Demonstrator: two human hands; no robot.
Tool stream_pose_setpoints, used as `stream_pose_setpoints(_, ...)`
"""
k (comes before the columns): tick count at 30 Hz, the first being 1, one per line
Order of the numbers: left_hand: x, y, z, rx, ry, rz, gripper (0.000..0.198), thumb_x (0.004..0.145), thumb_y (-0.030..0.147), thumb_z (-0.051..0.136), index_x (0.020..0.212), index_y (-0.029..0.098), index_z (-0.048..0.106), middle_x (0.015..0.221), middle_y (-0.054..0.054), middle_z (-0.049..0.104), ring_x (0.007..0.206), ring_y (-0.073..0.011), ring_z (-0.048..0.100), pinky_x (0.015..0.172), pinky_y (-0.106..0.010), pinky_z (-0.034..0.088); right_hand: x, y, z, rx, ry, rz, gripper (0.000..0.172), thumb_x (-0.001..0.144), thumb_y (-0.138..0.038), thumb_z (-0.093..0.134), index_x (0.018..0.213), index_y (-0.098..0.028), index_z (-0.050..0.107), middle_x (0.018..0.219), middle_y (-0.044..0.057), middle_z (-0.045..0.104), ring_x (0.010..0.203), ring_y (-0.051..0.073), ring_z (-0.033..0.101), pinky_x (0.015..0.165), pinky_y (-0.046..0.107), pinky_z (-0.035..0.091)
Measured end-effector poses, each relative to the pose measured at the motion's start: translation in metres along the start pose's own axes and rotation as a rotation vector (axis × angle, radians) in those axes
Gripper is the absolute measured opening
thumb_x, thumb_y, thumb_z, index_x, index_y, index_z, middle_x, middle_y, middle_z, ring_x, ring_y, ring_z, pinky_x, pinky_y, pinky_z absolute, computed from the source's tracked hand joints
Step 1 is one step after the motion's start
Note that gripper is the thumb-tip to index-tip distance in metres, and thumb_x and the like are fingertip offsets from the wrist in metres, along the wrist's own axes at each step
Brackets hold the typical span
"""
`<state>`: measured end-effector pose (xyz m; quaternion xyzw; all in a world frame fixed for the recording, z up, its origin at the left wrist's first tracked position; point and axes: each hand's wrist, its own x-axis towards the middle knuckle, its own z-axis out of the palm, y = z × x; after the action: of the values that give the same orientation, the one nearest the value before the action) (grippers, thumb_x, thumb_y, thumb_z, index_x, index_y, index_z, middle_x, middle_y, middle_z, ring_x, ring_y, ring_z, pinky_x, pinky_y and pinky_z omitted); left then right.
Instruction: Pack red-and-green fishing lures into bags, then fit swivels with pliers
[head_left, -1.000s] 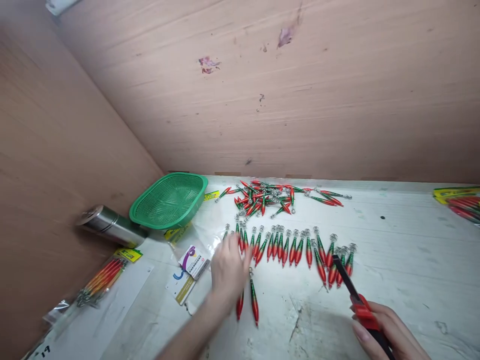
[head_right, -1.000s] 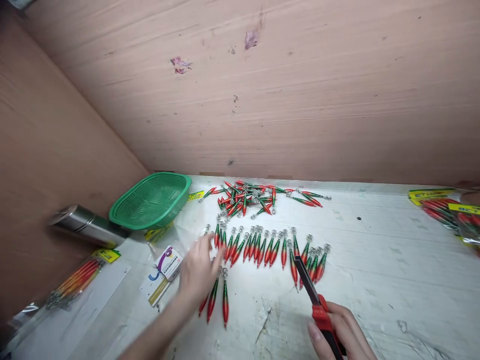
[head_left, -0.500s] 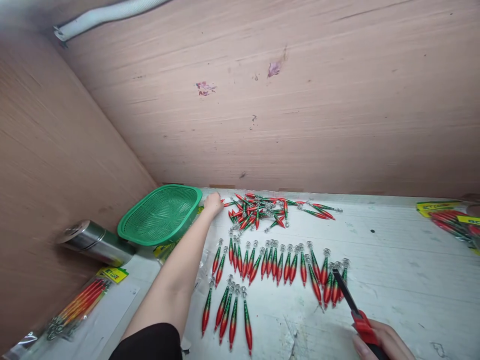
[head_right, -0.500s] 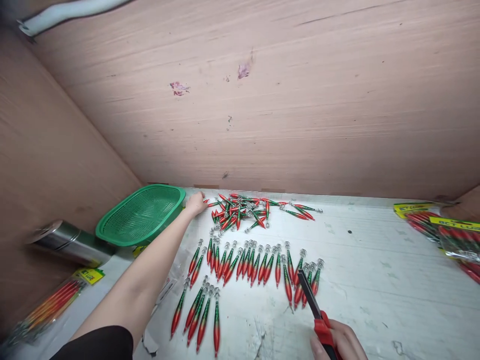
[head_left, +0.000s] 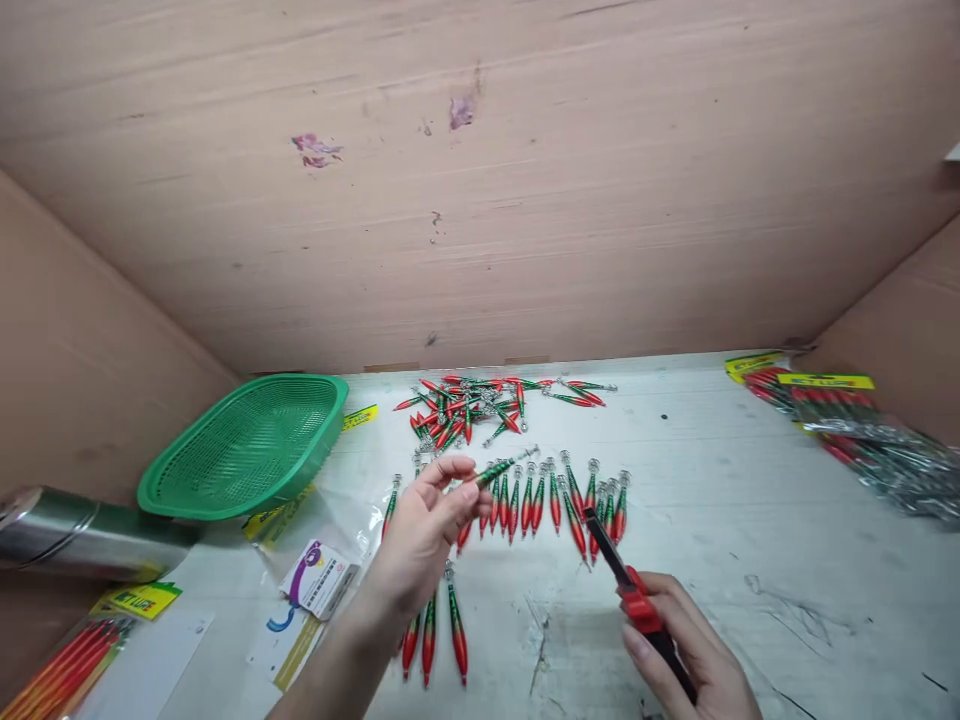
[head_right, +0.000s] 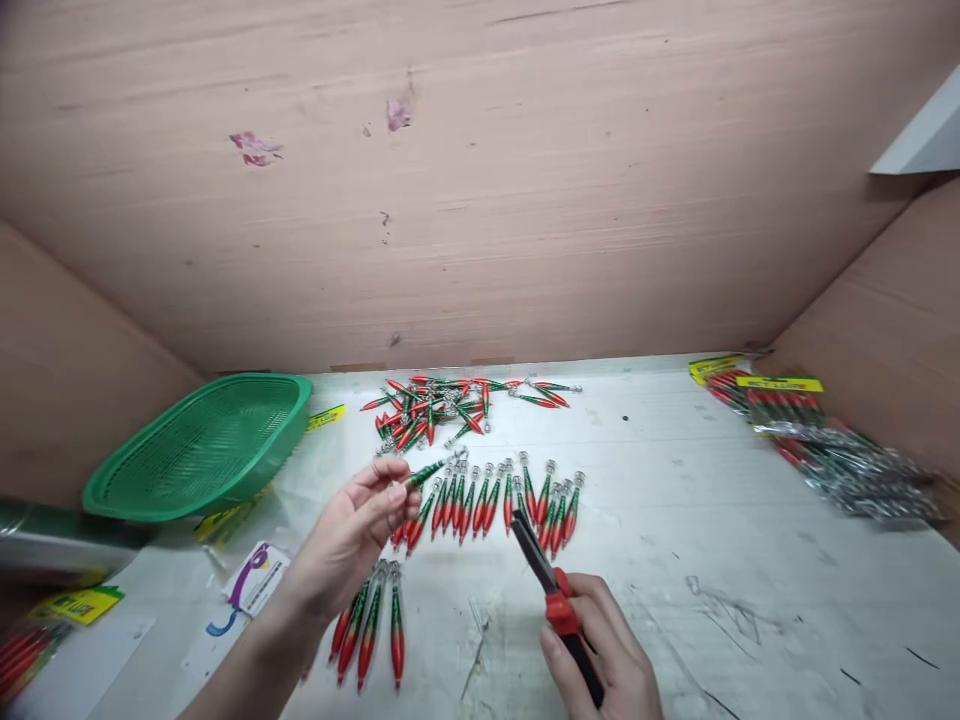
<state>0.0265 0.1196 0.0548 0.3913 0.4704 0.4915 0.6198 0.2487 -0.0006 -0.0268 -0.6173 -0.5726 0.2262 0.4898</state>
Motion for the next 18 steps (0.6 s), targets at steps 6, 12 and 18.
stream_pose_setpoints(6,-0.028,-0.014,0.028,-0.232,-0.138,-0.165,0.043,0.058,0.03,0.092,0.086,0.015,0.063,0.068,0.0,0.07,0.066,-0.0102,0.066,0.067,-0.02,0.05,-0.004,-0.019,0.005,0.096,-0.027,-0.022,0.019,0.093,-0.036,0.054,0.081,-0.023,0.063,0.094,0.006,0.062,0.085,0.021,0.063,0.072,0.025,0.05)
stream_pose_setpoints(12,-0.03,-0.021,0.031,-0.172,-0.19,-0.209,0.043,0.062,0.037,0.09,0.089,0.014,0.065,0.069,-0.002,0.071,0.067,-0.0112,0.065,0.068,-0.022,0.05,-0.005,-0.026,0.003,0.091,0.015,-0.007,0.02,0.094,-0.036,0.052,0.081,-0.023,0.061,0.093,0.006,0.062,0.084,0.021,0.063,0.07,0.026,0.048)
stream_pose_setpoints(18,-0.033,-0.034,0.032,-0.036,-0.315,-0.3,0.051,0.065,0.049,0.086,0.093,0.012,0.066,0.064,-0.005,0.071,0.06,-0.0137,0.063,0.064,-0.026,0.048,-0.005,-0.027,0.004,0.086,0.019,-0.022,0.02,0.093,-0.035,0.054,0.078,-0.023,0.06,0.091,0.006,0.062,0.081,0.02,0.063,0.069,0.026,0.049)
